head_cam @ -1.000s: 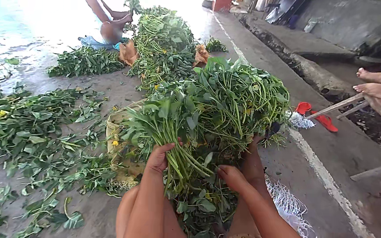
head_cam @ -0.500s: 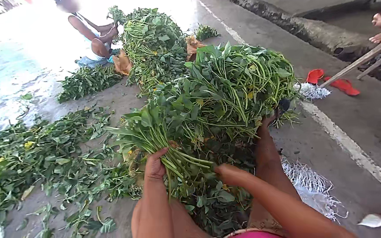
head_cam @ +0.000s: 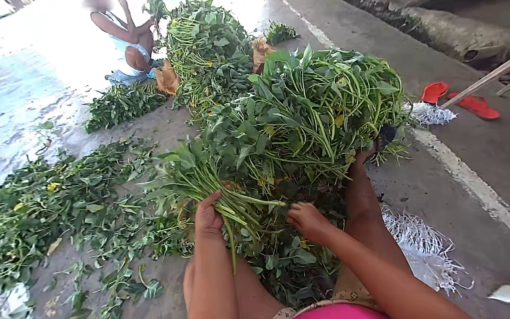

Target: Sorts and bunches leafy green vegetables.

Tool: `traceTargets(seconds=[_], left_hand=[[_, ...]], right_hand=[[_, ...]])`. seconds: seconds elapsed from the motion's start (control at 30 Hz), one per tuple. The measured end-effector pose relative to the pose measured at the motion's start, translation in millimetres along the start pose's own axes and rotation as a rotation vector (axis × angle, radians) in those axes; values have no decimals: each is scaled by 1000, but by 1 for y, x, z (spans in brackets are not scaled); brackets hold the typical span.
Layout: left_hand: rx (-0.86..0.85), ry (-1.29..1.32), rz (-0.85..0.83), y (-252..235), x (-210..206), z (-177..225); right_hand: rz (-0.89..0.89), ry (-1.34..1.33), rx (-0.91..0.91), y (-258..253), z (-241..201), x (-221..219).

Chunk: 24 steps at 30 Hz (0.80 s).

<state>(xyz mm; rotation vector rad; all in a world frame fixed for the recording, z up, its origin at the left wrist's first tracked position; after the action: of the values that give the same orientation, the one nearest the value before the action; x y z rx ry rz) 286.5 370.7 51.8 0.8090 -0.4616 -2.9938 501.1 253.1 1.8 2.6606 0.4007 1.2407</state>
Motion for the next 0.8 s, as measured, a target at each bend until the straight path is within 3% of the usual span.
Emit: traceTargets(seconds=[0.03, 0.1, 0.2, 0.27, 0.33, 0.47, 0.6, 0.67, 0.8], left_hand=[[-8, -23, -1, -1, 4, 2], [-3, -88, -20, -3, 7, 1], [28, -176, -76, 5, 1, -6], [41, -212, -145, 11, -4, -10], [63, -239, -211, 17, -8, -13], [93, -257, -263, 22, -13, -17], [101, -214, -260, 18, -11, -10], [109, -206, -254, 15, -9, -8], [112, -246, -297, 16, -9, -8]], right_hand=[[-109, -6, -129, 2, 12, 0], [24, -86, -167, 11, 22, 1], [461, -184, 113, 11, -4, 9], [601, -220, 237, -8, -34, 27], [671, -289, 234, -33, -59, 43], [634, -717, 70, -76, -76, 60], [672, -1258, 23, -83, -86, 62], [639, -1320, -33, -82, -91, 60], [619, -1137, 55, -89, -95, 50]])
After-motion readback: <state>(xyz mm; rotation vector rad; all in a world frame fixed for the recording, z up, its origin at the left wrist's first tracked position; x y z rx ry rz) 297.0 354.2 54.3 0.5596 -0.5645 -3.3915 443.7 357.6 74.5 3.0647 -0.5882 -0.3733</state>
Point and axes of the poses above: each hand's wrist, its own y-axis away from the middle knuckle, its own x-axis out of the back of the hand, z = x × y, the point moved 1 cm from there along -y, towards the middle knuckle, and after that the axes turned 1 degree about -z, right-handed, at the moved point
